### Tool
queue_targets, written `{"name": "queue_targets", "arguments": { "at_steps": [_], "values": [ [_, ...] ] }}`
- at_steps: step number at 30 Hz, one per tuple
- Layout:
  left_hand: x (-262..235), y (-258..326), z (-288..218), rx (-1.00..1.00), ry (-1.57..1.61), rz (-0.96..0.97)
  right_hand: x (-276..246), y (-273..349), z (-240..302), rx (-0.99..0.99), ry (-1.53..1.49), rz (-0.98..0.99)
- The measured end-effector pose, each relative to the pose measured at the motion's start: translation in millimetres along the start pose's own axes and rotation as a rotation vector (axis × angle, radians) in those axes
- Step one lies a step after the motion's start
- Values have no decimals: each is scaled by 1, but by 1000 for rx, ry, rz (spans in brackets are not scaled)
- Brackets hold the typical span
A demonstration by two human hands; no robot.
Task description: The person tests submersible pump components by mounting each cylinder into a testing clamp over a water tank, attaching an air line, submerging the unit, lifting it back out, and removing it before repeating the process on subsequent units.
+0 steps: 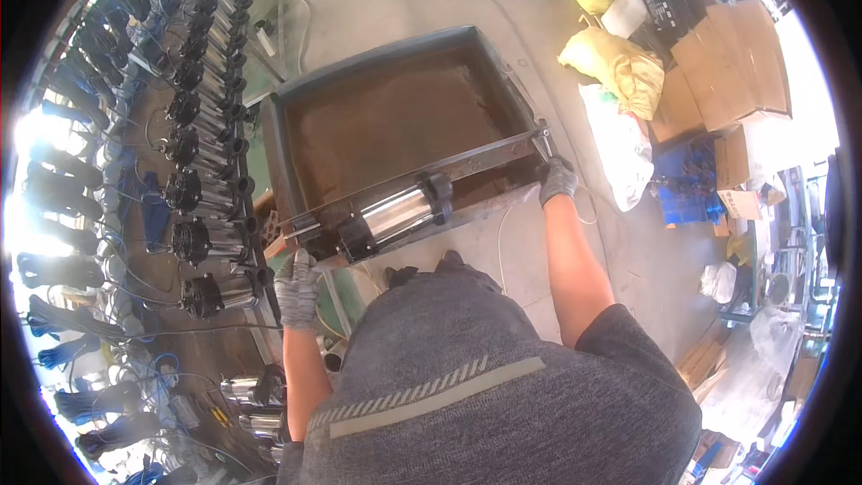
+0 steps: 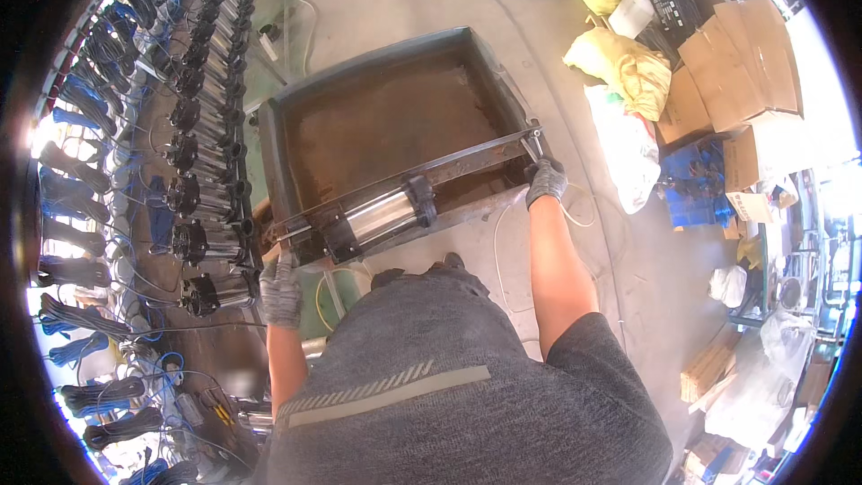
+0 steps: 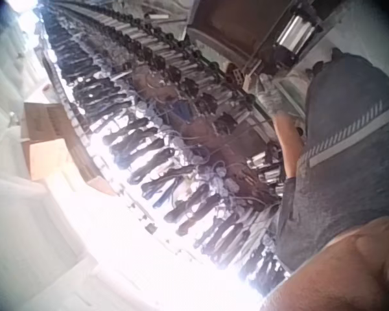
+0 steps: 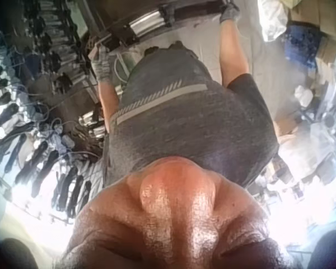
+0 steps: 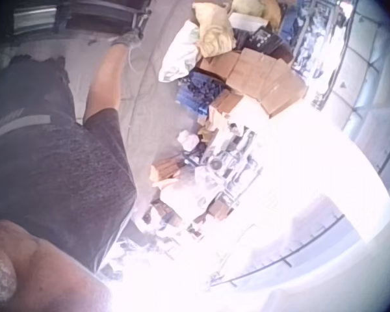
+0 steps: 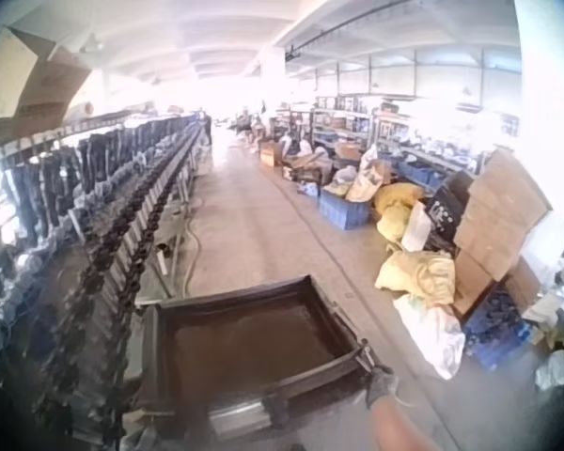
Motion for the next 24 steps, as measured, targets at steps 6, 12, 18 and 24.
{"name": "queue_targets", "arguments": {
  "at_steps": [6, 12, 18, 24],
  "values": [
    [7, 59, -87, 89, -180, 229, -15, -31, -5, -62, 551, 153],
    [70, 62, -116, 247, -377, 345, -23, 1, 26, -527, 1118, 310],
    [108, 46, -110, 291, -307, 450, -10, 41, 10, -442, 775, 520],
    [107, 44, -100, 276, -285, 464, 4, 66, -11, -340, 746, 641]
  ]
}}
Point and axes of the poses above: each hand's wrist, its own y-axis away from the middle knuckle, its own x-axis out of the palm, z = x × y, the point moved 1 cm from there along -y, towards the middle knuckle, and after that the axes turned 12 degrees about -x, right-handed, at the moved point
